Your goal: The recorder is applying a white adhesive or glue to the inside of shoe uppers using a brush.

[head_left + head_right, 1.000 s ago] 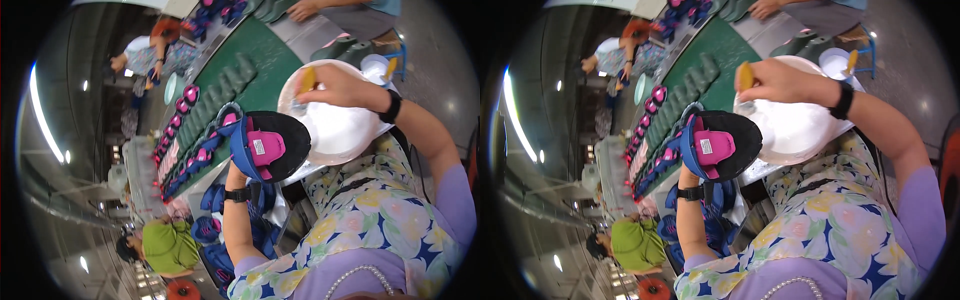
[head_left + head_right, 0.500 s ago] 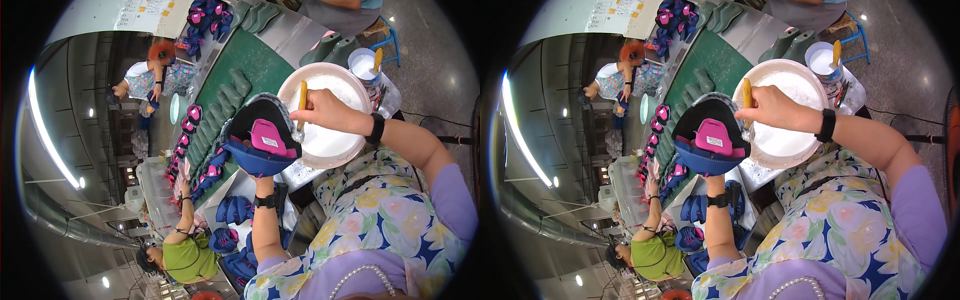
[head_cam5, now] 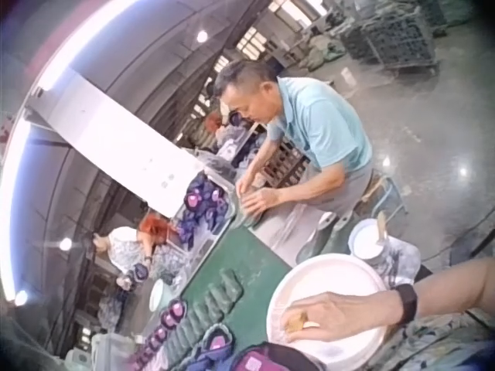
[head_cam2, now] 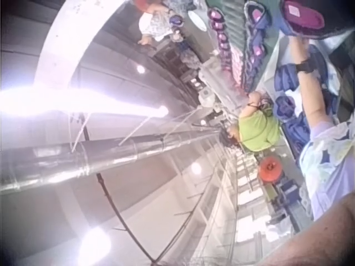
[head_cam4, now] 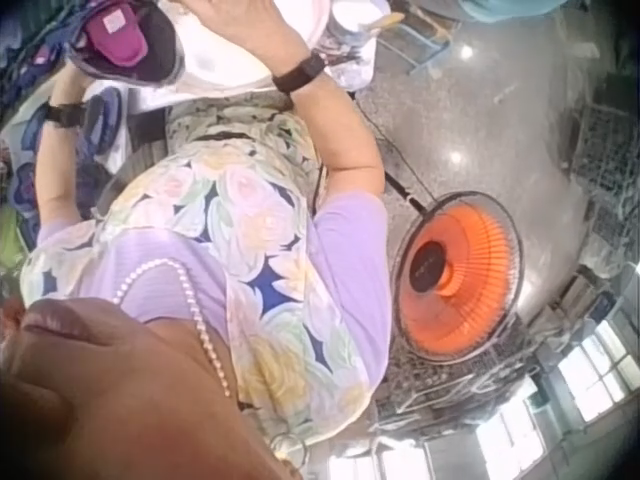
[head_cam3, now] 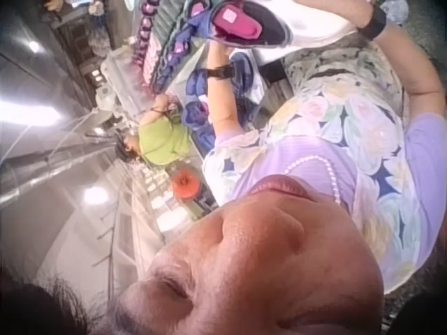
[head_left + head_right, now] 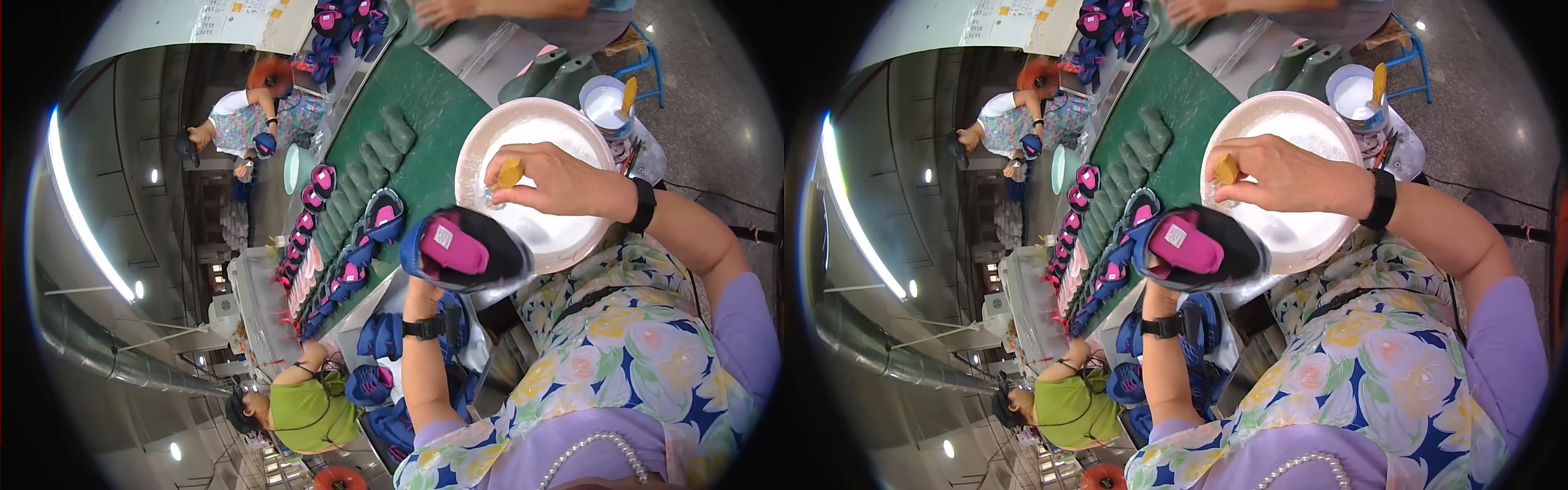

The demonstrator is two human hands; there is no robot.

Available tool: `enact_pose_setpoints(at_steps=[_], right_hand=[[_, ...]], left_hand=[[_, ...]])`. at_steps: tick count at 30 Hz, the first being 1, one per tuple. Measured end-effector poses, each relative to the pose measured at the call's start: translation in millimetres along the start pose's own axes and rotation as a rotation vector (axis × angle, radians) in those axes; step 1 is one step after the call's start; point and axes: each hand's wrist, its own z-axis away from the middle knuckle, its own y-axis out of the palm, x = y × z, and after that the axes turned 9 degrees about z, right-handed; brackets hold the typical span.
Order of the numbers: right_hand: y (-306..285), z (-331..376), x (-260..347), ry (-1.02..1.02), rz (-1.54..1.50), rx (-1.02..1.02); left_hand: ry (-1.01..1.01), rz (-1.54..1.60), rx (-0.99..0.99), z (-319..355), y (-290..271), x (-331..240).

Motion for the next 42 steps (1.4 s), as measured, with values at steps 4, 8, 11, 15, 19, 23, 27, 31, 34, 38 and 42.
enact_pose_setpoints(at_steps=[4,8,11,15,19,23,27,31,34,38,42], right_hand=[[4,2,-1,-0.194,0.045,-0.109],[32,-9,11,-0.469,-0.046,-0.149],[42,-21,-2,-0.554,0.129,-0.050],[30,-19,-13,-0.404,0.230,0.057],[20,-14,-23,-0.092,0.180,0.164],[14,-14,-22,0.105,0.172,0.322],[0,-13,-16,0.220,0.159,0.371],[21,-19,-14,-0.161,-0.032,-0.049],[21,-17,-15,-0.305,0.137,0.062],[-1,-2,-12,-0.152,0.134,0.308],[-5,10,-10,0.054,0.128,0.342]], left_hand=[[-0.207,0.143,0.287,3,30,38],[-0.552,0.571,0.213,2,38,70],[-0.537,0.659,0.200,4,88,60],[-0.557,0.617,0.024,3,66,55],[-0.498,0.447,0.073,-5,40,57],[-0.102,0.381,0.240,3,-4,65],[0.015,0.275,0.192,20,-20,55],[0.154,0.107,0.149,13,-22,60],[0.272,-0.017,0.113,13,-25,57],[0.431,-0.160,0.021,10,-38,50],[0.584,-0.311,-0.079,2,-52,25]])
